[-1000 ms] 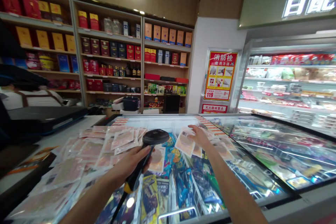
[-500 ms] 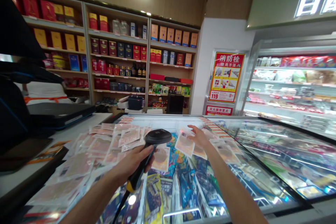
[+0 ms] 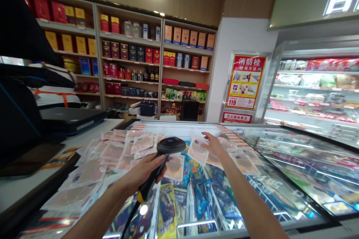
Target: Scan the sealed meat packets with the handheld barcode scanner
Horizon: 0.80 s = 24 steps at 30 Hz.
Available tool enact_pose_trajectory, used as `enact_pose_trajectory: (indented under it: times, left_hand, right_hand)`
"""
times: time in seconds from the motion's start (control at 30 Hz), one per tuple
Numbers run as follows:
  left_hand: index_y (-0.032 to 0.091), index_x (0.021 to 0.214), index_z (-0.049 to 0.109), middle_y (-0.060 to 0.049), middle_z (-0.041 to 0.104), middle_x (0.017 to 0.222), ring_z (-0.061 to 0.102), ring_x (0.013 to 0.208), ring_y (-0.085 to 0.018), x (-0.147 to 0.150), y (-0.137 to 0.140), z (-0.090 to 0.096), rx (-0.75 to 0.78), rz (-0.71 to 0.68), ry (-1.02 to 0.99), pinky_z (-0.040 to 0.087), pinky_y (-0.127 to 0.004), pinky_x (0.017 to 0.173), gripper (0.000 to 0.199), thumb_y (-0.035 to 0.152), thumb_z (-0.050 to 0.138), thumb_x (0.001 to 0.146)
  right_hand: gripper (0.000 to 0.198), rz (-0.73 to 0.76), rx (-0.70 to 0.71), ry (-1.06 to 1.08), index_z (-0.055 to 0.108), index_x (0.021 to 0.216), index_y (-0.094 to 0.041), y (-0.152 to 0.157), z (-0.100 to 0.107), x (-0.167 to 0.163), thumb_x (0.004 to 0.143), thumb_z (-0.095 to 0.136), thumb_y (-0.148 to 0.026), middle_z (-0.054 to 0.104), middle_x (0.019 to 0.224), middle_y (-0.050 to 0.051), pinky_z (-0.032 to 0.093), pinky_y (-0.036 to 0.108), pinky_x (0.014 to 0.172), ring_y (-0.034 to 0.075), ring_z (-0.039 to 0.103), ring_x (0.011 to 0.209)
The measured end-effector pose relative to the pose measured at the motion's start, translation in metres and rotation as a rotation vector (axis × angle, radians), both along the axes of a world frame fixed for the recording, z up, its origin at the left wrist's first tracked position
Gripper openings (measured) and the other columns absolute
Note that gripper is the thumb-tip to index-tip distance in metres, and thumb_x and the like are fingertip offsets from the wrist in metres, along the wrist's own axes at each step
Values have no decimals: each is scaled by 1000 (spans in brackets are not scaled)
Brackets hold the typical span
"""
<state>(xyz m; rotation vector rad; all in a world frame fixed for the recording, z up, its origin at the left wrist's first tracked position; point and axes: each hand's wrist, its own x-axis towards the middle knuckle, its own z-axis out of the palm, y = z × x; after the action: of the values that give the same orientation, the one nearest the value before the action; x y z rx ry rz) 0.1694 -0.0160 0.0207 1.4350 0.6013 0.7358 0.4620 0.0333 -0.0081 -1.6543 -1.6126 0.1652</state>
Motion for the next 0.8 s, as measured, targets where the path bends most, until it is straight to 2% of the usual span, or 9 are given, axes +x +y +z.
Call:
enact_pose_trajectory:
  times: [0.2,0.3,0.43,0.6,0.8]
  left_hand:
    - [13,70,46,3,47,54,42,41,-5,-6,5,-2,12,50,17,29,-19,42,33,46,44,70]
    - [14,70,45,3,47,54,42,41,-6,-15,9,-1,12,120,26,31,-19,42,33,47,44,69]
    - [15,66,44,4,47,51,42,41,-6,-29,13,1,11,247,48,32,-19,41,33,48,45,68]
    - [15,66,46,3,49,52,43,41,-6,-41,13,-2,27,285,53,33,-19,42,35,50,45,67]
    - [15,64,46,3,49,50,44,41,-7,-37,9,-4,9,286,64,33,-19,42,34,49,47,66]
  right_hand:
    - [51,10,-11,33,48,106,-17,-4,5,-4,55,55,-18,55,94,6,39,27,75,16,52,84]
    - [47,127,-43,107,50,103,-18,-10,11,-15,56,55,-18,54,101,6,37,28,80,17,49,94]
    - [47,297,-140,161,49,102,-18,-12,11,-44,56,56,-18,56,98,5,39,29,78,17,51,91]
    - [48,436,-209,47,51,101,-17,-2,-10,-89,54,59,-15,58,92,3,39,29,78,16,53,84]
    - [46,378,-128,-184,54,97,-18,9,-41,-120,51,61,-15,58,94,5,38,30,77,17,52,84]
